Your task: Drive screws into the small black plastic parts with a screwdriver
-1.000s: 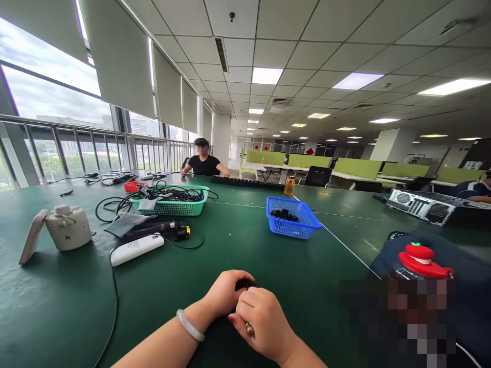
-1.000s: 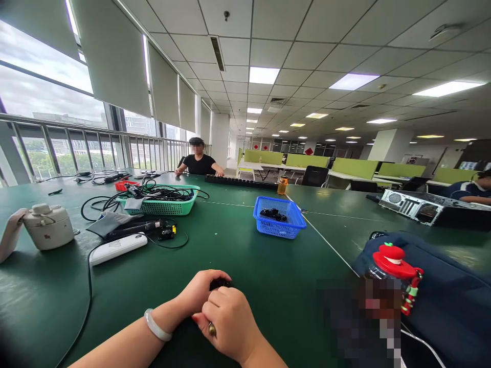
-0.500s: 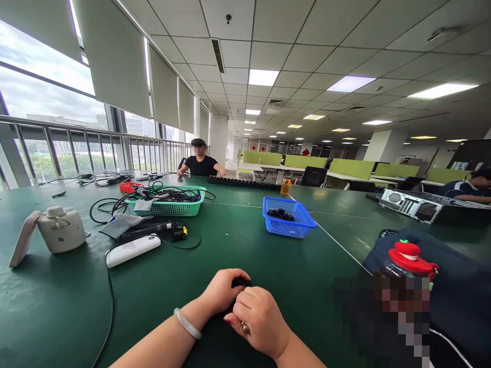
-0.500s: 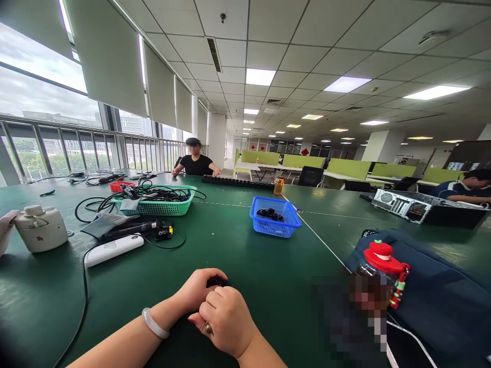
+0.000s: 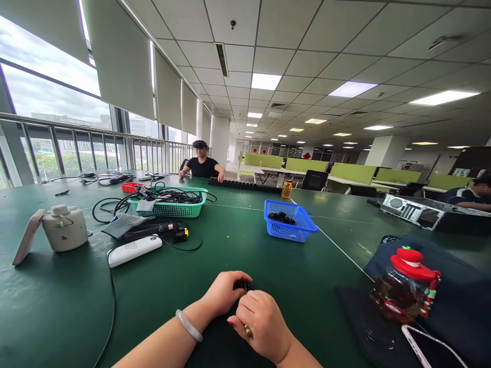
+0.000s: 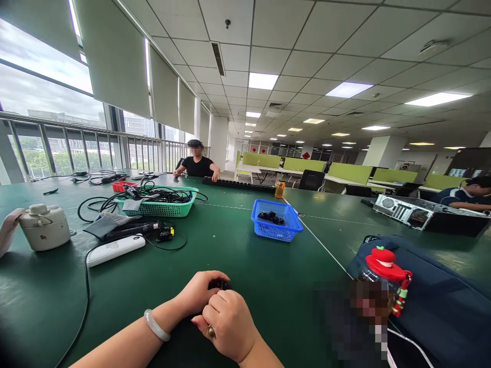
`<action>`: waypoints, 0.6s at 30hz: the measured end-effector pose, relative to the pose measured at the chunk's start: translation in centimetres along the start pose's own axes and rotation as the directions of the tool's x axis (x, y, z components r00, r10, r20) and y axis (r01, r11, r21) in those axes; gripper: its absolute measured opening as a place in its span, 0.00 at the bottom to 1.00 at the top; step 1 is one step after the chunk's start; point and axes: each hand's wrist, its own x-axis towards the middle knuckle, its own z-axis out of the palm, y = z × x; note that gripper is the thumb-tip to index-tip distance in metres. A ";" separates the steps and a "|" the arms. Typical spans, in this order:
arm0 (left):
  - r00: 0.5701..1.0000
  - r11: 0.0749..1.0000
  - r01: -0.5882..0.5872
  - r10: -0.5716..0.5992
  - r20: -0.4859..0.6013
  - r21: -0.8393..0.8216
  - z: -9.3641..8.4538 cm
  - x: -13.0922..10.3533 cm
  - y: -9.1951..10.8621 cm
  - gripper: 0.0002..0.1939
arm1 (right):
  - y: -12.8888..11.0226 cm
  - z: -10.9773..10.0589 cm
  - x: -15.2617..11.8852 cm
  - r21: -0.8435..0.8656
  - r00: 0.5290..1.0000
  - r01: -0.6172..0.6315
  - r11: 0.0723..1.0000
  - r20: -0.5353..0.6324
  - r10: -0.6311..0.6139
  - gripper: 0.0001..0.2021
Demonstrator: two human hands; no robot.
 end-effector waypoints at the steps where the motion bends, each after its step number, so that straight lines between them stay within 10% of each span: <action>1: 1.000 1.000 -0.002 0.002 0.002 -0.002 0.0 0.0 0.0 0.21 | 0.0 0.0 0.0 0.000 1.000 -0.005 1.000 -0.003 0.005 0.25; 18: 0.998 0.994 -0.065 0.066 -0.006 0.092 0.5 0.3 -1.0 0.23 | 0.0 0.2 -0.3 -0.044 0.999 0.038 0.998 -0.009 -0.038 0.25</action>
